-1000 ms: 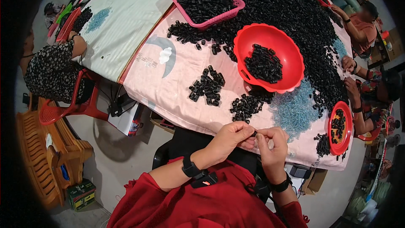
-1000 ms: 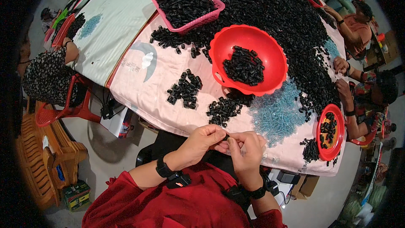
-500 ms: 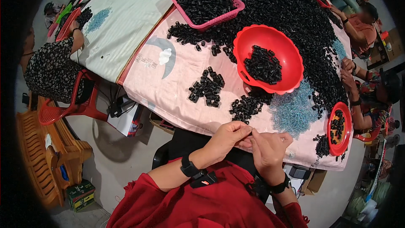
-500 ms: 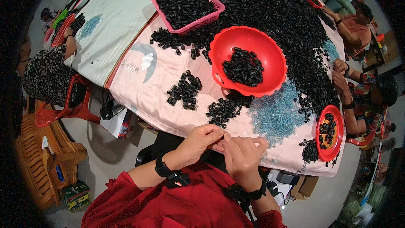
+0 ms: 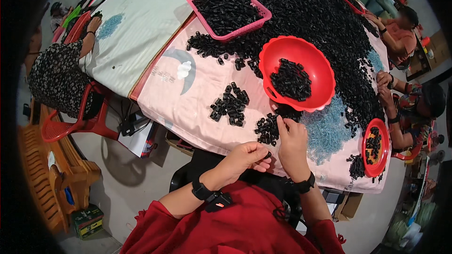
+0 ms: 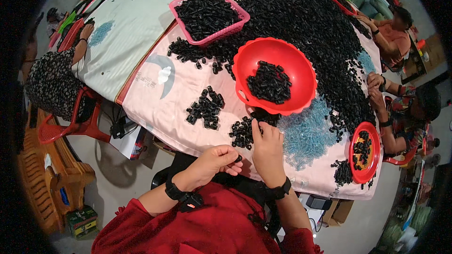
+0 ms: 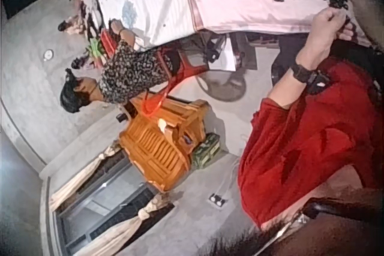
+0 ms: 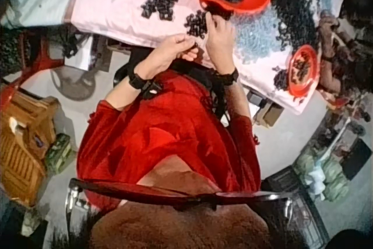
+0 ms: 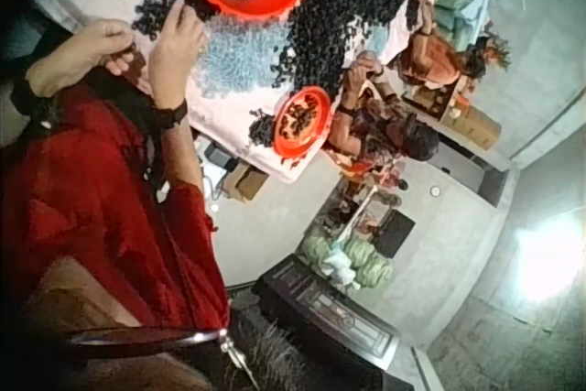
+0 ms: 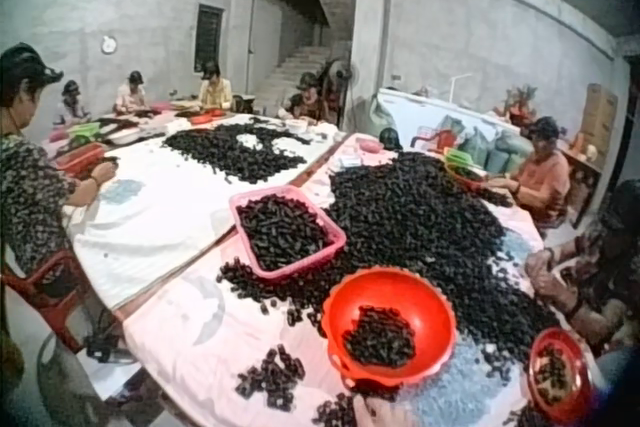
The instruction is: The person repeatedly picks up small black plastic components and a thin wire from the table, inserts the wire into the component, and places the assembled unit into a red bowl. The process is continuous and repetitive.
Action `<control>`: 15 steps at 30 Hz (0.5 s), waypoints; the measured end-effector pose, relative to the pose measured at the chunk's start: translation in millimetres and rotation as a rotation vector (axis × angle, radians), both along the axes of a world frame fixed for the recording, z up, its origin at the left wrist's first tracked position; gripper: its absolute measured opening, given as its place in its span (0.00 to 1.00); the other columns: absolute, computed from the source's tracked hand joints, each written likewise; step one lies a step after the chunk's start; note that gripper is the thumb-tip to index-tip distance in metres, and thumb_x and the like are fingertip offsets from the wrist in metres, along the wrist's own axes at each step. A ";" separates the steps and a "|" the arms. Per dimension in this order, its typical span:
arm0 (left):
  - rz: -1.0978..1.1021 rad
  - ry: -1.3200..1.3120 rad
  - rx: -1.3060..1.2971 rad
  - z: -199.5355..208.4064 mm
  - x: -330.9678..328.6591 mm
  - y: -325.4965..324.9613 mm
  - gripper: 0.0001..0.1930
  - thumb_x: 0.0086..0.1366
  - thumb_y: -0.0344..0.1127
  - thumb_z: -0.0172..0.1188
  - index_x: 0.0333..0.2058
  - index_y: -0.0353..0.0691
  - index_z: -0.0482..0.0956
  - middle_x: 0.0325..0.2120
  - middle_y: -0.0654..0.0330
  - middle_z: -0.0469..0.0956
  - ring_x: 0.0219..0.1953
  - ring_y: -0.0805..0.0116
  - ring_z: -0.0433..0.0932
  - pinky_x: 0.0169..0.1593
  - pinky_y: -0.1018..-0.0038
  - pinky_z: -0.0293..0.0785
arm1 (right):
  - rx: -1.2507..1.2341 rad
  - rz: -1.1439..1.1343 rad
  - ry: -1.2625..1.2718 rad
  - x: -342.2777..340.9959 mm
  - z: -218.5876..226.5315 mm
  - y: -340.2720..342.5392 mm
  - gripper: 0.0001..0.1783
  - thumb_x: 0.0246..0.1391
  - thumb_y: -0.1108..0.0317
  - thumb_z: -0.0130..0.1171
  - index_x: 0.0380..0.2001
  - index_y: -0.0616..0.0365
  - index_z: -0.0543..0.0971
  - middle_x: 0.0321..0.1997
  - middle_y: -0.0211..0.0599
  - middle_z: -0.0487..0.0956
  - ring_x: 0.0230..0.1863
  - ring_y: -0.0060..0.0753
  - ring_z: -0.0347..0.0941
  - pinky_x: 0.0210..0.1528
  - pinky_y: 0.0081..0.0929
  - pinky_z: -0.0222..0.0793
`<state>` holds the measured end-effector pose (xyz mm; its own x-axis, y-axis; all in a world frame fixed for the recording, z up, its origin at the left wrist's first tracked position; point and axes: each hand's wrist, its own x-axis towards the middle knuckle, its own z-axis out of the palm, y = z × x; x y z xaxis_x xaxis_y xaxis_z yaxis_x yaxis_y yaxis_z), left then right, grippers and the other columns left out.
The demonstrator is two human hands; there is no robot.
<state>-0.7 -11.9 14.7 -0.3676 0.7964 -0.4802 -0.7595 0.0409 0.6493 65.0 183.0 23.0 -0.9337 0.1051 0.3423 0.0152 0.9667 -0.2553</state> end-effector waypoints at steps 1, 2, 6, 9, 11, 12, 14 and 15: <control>0.005 -0.002 0.010 -0.9 -0.2 -0.8 0.15 0.81 0.45 0.59 0.49 0.37 0.81 0.41 0.59 0.85 0.41 0.71 0.86 0.48 0.72 0.85 | -0.011 0.010 -0.011 0.2 0.9 -0.4 0.31 0.54 0.84 0.54 0.63 0.62 0.79 0.55 0.47 0.77 0.54 0.53 0.72 0.58 0.45 0.67; 0.004 0.001 0.006 -0.7 -0.2 -1.2 0.15 0.81 0.45 0.59 0.49 0.37 0.81 0.41 0.59 0.85 0.41 0.71 0.86 0.48 0.72 0.85 | -0.020 0.019 -0.022 1.9 1.8 -0.6 0.30 0.54 0.84 0.54 0.62 0.62 0.80 0.55 0.47 0.77 0.53 0.53 0.72 0.58 0.45 0.67; -0.009 0.002 0.008 -1.5 -0.4 -1.8 0.14 0.81 0.44 0.58 0.48 0.38 0.81 0.41 0.59 0.85 0.40 0.71 0.85 0.48 0.72 0.85 | -0.139 0.097 0.012 6.7 1.4 3.5 0.28 0.54 0.84 0.54 0.59 0.62 0.81 0.54 0.46 0.78 0.53 0.53 0.72 0.57 0.45 0.67; -0.027 0.010 0.022 -4.6 1.0 -1.3 0.14 0.81 0.44 0.59 0.48 0.38 0.82 0.41 0.58 0.85 0.40 0.71 0.85 0.48 0.72 0.85 | -0.185 0.038 0.073 7.5 0.6 10.9 0.27 0.54 0.84 0.55 0.59 0.62 0.82 0.53 0.46 0.78 0.53 0.52 0.72 0.57 0.45 0.67; -0.037 0.018 0.028 -4.8 2.1 -1.1 0.14 0.81 0.44 0.59 0.48 0.38 0.82 0.40 0.58 0.85 0.40 0.71 0.85 0.47 0.72 0.85 | -0.157 0.004 0.061 5.0 1.5 10.9 0.27 0.54 0.84 0.54 0.59 0.62 0.82 0.53 0.46 0.79 0.52 0.52 0.72 0.56 0.45 0.67; -0.041 0.021 0.029 -4.4 2.5 -1.1 0.14 0.81 0.44 0.59 0.48 0.38 0.82 0.40 0.58 0.85 0.40 0.71 0.85 0.47 0.72 0.85 | -0.143 -0.014 0.055 3.7 1.6 10.2 0.27 0.54 0.84 0.54 0.59 0.62 0.82 0.52 0.46 0.79 0.52 0.52 0.72 0.56 0.45 0.67; -0.047 0.034 0.029 -4.8 3.3 -1.1 0.14 0.81 0.43 0.59 0.48 0.38 0.82 0.40 0.59 0.85 0.40 0.71 0.85 0.47 0.72 0.85 | -0.098 0.029 0.006 1.5 1.5 6.2 0.28 0.54 0.82 0.55 0.60 0.63 0.80 0.52 0.45 0.78 0.53 0.51 0.73 0.57 0.45 0.67; -0.050 0.042 0.029 -5.7 3.6 -1.2 0.14 0.81 0.43 0.59 0.48 0.38 0.82 0.40 0.59 0.85 0.40 0.71 0.85 0.47 0.72 0.85 | -0.076 0.050 -0.018 0.7 1.5 4.8 0.28 0.54 0.82 0.55 0.60 0.64 0.80 0.52 0.44 0.78 0.53 0.50 0.73 0.57 0.46 0.67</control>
<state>2.9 -13.1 9.1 -0.3466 0.8277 -0.4414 -0.7287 0.0587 0.6823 65.7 187.7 24.5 -0.9445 0.0832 0.3178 -0.0271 0.9443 -0.3278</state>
